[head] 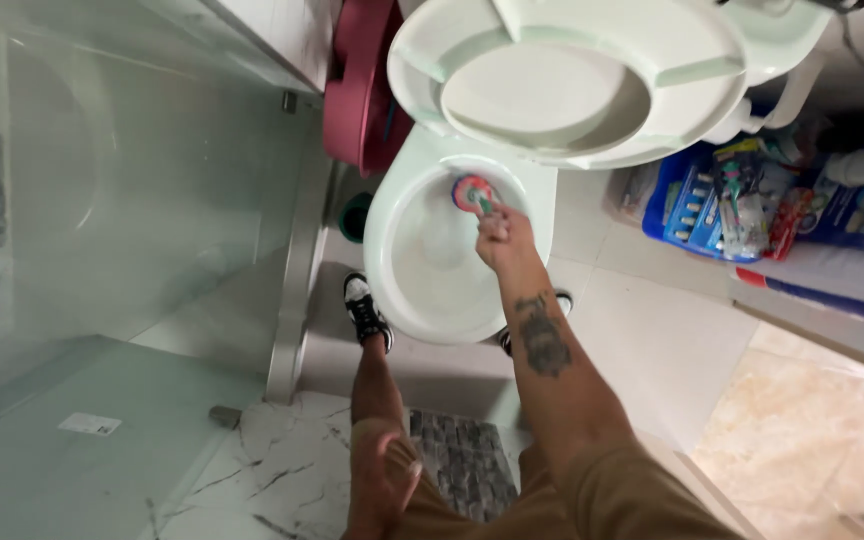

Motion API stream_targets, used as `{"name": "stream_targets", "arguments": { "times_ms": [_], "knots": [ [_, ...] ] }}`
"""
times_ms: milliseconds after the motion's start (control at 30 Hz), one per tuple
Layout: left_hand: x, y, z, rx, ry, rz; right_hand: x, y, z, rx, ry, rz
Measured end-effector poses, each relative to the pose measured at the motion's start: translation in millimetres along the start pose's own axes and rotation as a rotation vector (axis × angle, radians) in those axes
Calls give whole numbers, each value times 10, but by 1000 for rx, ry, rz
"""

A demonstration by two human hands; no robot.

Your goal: Cleaning a toilet bowl and seat using a brush and a sponge.

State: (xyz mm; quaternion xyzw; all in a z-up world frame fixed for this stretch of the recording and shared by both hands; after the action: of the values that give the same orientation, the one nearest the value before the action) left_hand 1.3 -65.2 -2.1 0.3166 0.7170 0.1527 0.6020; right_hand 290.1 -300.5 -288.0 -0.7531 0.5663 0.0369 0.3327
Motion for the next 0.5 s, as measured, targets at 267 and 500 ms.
{"name": "stream_targets", "arguments": {
  "times_ms": [267, 500],
  "knots": [
    [482, 20, -817, -194, 471, -124, -590, -121, -192, -295, -56, -726],
    [538, 68, 5, -31, -87, 81, -376, -123, -395, -234, 28, -329]
  ]
}}
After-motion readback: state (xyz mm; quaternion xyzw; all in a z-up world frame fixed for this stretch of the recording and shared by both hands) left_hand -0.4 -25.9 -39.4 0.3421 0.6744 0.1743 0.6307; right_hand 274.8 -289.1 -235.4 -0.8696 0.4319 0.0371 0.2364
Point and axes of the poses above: each hand's wrist, its own z-axis towards the middle knuckle, its own y-axis out of the back of the hand, x = y × z, the point moved 9 cm from there along z, towards the middle knuckle, and after that the axes turned 9 degrees about -y, right-handed, at the moved point
